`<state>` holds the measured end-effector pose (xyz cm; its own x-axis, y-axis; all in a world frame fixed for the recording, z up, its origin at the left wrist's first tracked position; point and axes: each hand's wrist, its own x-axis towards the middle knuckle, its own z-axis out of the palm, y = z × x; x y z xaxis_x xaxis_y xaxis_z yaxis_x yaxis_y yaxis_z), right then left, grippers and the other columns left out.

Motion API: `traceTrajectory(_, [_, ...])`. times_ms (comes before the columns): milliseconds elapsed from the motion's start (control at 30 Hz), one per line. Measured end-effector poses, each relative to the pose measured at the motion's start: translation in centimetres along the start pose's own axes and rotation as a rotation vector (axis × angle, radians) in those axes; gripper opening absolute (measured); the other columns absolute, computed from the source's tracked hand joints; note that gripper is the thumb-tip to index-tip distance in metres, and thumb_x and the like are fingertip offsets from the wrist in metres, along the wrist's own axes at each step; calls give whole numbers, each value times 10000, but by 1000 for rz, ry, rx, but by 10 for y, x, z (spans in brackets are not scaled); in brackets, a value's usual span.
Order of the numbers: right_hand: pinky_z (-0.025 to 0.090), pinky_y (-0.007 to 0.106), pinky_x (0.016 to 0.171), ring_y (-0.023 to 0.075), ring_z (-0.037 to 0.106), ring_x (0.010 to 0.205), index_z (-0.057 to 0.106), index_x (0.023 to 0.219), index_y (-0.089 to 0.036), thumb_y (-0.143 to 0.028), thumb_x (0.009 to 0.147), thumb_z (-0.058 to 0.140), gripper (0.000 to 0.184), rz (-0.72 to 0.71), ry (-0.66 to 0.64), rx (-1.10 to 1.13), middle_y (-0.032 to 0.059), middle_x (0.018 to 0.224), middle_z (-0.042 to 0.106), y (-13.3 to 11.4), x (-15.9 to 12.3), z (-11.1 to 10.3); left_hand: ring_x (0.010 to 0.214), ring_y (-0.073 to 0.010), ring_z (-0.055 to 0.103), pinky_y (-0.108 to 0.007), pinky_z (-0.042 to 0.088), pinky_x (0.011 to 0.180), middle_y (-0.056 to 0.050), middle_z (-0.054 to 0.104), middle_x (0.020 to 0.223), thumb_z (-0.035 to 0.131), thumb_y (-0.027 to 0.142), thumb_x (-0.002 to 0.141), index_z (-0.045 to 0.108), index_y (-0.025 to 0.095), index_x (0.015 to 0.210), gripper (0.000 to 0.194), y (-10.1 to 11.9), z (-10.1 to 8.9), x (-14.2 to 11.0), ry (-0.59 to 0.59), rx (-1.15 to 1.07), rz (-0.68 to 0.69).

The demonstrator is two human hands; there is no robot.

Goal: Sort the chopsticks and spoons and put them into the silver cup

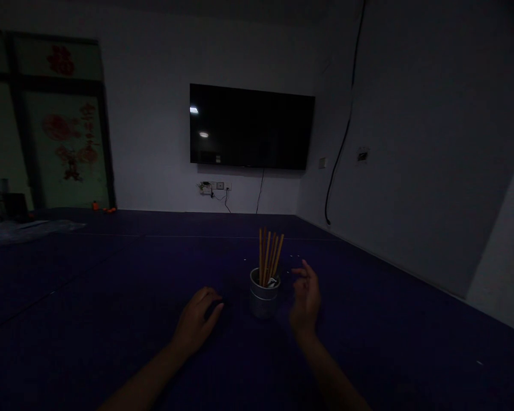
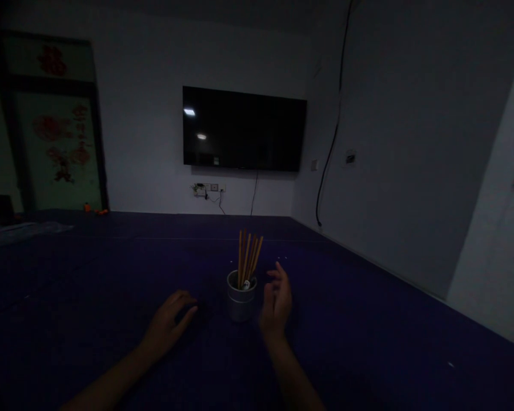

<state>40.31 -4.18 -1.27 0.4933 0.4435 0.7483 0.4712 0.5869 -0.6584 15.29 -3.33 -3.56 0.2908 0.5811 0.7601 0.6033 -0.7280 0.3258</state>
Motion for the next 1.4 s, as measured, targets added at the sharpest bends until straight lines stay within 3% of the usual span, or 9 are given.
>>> traceTrajectory(100, [468,393,781,268,572,1026,311,1414,-161,-597,811,445,756,81,-249,101,181,1281,528,29,5,-2,872,-175,620,-338,536,779,-72,649,914,466,369,888,643,206,923,243,-1,0,0,-3,-2,-3])
traceTrajectory(233, [409,454,952,291,527,1164,282,1421,-155,-538,636,706,970,209,-533,162,185,1303,531,51,-3,7,865,-173,621,-333,539,772,-65,652,907,463,368,890,645,216,918,239,-1,-1,0,-13,-5,-4])
traceTrajectory(333, [419,444,957,287,543,1152,394,1343,-164,-464,537,795,949,229,-622,170,163,1255,578,49,-10,11,869,-175,620,-333,539,773,-64,651,902,461,371,890,642,216,927,241,0,0,-1,7,-18,10])
traceTrajectory(500, [462,461,898,297,609,1047,558,1145,-171,-385,497,827,734,223,-668,136,135,1121,661,36,-10,10,858,-171,626,-324,539,774,-59,654,893,472,360,884,648,215,907,230,2,1,0,-7,-13,8])
traceTrajectory(800, [484,427,851,289,633,992,549,1138,-157,-397,552,781,675,175,-573,-44,137,1082,674,30,-3,9,853,-176,621,-330,534,769,-65,658,881,460,376,888,647,216,888,246,-1,2,-1,-34,-9,11])
traceTrajectory(1133, [471,385,718,326,632,926,533,1153,-139,-552,590,703,718,206,-35,-548,174,1029,669,61,23,-14,834,-168,609,-320,515,769,-56,642,849,429,367,899,639,206,845,270,-1,6,-2,-110,3,1])
traceTrajectory(1400, [449,342,660,317,633,869,553,1089,-157,-545,566,703,669,283,107,-675,146,996,674,73,38,-36,841,-167,593,-312,487,778,-57,639,852,422,374,897,632,197,819,285,0,5,-2,-191,-15,-41])
